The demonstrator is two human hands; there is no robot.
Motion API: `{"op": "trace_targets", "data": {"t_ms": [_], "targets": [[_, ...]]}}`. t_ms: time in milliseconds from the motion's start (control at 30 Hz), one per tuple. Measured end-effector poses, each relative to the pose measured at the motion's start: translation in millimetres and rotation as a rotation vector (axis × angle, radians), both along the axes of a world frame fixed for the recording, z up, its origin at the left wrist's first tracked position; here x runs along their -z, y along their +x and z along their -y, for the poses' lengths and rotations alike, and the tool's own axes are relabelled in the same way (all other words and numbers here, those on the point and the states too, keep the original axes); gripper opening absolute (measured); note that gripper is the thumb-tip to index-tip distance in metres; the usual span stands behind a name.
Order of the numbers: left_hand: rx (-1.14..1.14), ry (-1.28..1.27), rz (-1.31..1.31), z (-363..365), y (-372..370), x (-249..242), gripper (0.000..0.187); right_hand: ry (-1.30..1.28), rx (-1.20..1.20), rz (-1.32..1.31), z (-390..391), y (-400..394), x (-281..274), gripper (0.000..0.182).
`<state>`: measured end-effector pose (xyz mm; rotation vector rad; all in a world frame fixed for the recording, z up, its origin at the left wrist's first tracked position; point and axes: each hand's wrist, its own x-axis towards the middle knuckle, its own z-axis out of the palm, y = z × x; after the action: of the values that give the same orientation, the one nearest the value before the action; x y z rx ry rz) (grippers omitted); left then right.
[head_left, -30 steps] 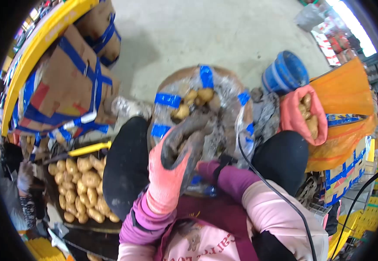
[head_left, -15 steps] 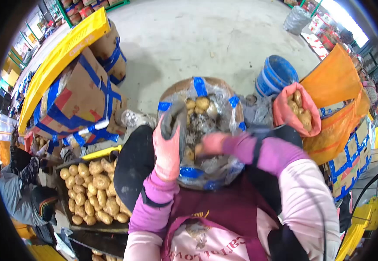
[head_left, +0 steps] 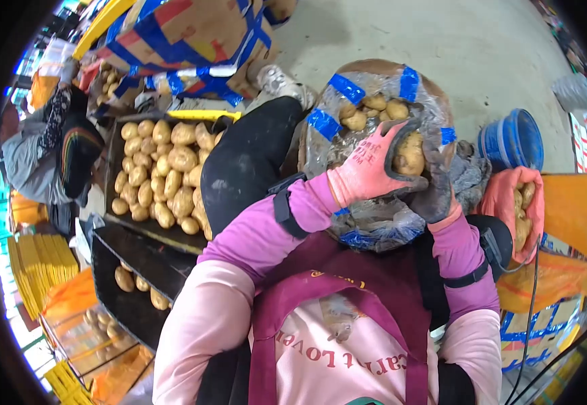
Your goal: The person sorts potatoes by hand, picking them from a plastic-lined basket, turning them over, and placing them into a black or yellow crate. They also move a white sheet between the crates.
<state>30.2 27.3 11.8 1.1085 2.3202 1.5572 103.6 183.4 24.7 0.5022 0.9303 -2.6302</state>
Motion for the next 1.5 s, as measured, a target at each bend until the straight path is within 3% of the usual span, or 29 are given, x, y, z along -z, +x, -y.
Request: {"op": "trace_targets", "data": {"t_ms": [67, 133, 200, 233, 267, 333, 400, 467, 533, 567, 600, 667, 700, 767, 800, 833, 900, 1000, 1133, 1233, 1300, 1333, 1400, 1467, 1500], "targets": [[0.039, 0.194, 0.048, -1.8, -2.6, 4.6, 0.095, 0.068, -0.023, -0.001, 3.9, 1.0, -0.2, 0.052], [0.034, 0.186, 0.09, -1.7, -3.3, 2.4, 0.094, 0.15, -0.018, -0.032, -0.1, -3.4, 9.4, 0.052], [-0.015, 0.132, 0.037, -1.1, -6.7, -2.3, 0.089, -0.089, -0.148, -0.116, -19.1, 1.6, 31.8, 0.053], [0.007, 0.148, 0.037, -0.8, -10.4, -3.5, 0.089, -0.025, -0.094, -0.089, -12.2, 2.5, 26.3, 0.055], [-0.041, 0.164, -0.057, 0.9, -11.2, 2.5, 0.072, 0.062, -0.035, 0.111, -0.5, -3.3, 5.4, 0.055], [0.017, 0.581, 0.714, -5.2, -14.0, 14.5, 0.049, -0.309, -0.082, 0.018, -4.8, -3.1, 22.2, 0.055], [0.286, 1.083, 1.467, 7.6, -40.0, 27.5, 0.035, -0.267, -0.042, 0.066, 7.6, -2.5, 4.3, 0.055], [0.367, 1.083, 1.37, 1.3, -39.9, 18.0, 0.037, -0.227, -0.019, 0.112, 6.7, -3.7, -2.2, 0.055], [0.095, 0.51, 0.991, -8.8, -27.2, 1.8, 0.044, -0.423, -0.028, 0.075, -1.0, -6.3, 2.8, 0.057], [0.181, 0.449, 0.788, -3.4, -9.8, -23.1, 0.058, -0.575, -0.249, -0.087, -9.6, -10.6, 13.0, 0.058], [0.109, 0.223, 0.372, -1.2, -8.0, -21.2, 0.065, -0.574, -0.247, -0.087, -11.8, -4.8, 19.7, 0.058], [0.016, 0.071, 0.167, 2.9, -8.5, -20.5, 0.065, 0.015, -0.081, 0.017, -4.6, 0.4, 10.2, 0.056], [0.012, 0.071, 0.166, 4.5, -7.1, -15.6, 0.065, 0.021, -0.085, -0.009, -6.9, 1.0, 9.0, 0.052], [-0.32, -0.027, -0.277, 7.8, -2.3, 3.1, 0.056, 0.061, -0.097, -0.012, -6.6, 4.9, 5.0, 0.049], [-0.321, -0.027, -0.276, 7.1, -7.1, 11.0, 0.056, 0.103, -0.104, -0.02, -6.8, 7.4, 3.8, 0.046], [-0.217, 0.307, 0.386, 6.1, -18.2, 18.7, 0.048, 0.118, -0.105, -0.026, -5.5, 7.8, 2.0, 0.047], [0.063, 0.559, 0.961, 15.4, -30.8, 11.7, 0.029, 0.109, -0.096, -0.027, -4.7, 6.9, 0.5, 0.05], [-0.082, 0.612, 0.758, 3.3, -24.2, -4.4, 0.029, 0.057, -0.077, -0.032, -6.4, 2.1, 0.1, 0.055], [0.026, 0.419, 0.583, 6.6, -23.0, -32.8, 0.028, -0.001, -0.041, -0.054, -11.4, -2.8, 0.9, 0.061], [0.037, 0.399, 0.661, 7.5, -16.2, -37.4, 0.03, 0.324, 0.075, 0.016, -0.5, -3.4, -11.3, 0.062], [0.024, 0.601, 0.797, 9.6, -20.0, -25.0, 0.03, 0.19, 0.074, 0.03, -4.8, -4.2, -11.6, 0.061], [0.025, 0.602, 0.797, 12.5, -23.0, -25.6, 0.03, 0.057, 0.073, 0.042, -7.8, -3.9, -11.7, 0.06], [-0.029, 0.4, 0.65, 16.8, -27.4, -28.4, 0.029, 0.063, 0.068, 0.008, -13.6, -0.4, -9.1, 0.061], [0.017, 0.523, 0.751, 12.4, -24.9, -30.3, 0.039, 0.067, 0.062, -0.03, -9.3, -2.1, -16.5, 0.062], [0.118, 0.499, 0.776, 10.1, -19.1, -33.6, 0.049, 0.35, 0.112, -0.195, -5.0, -3.3, -22.3, 0.054]]}}
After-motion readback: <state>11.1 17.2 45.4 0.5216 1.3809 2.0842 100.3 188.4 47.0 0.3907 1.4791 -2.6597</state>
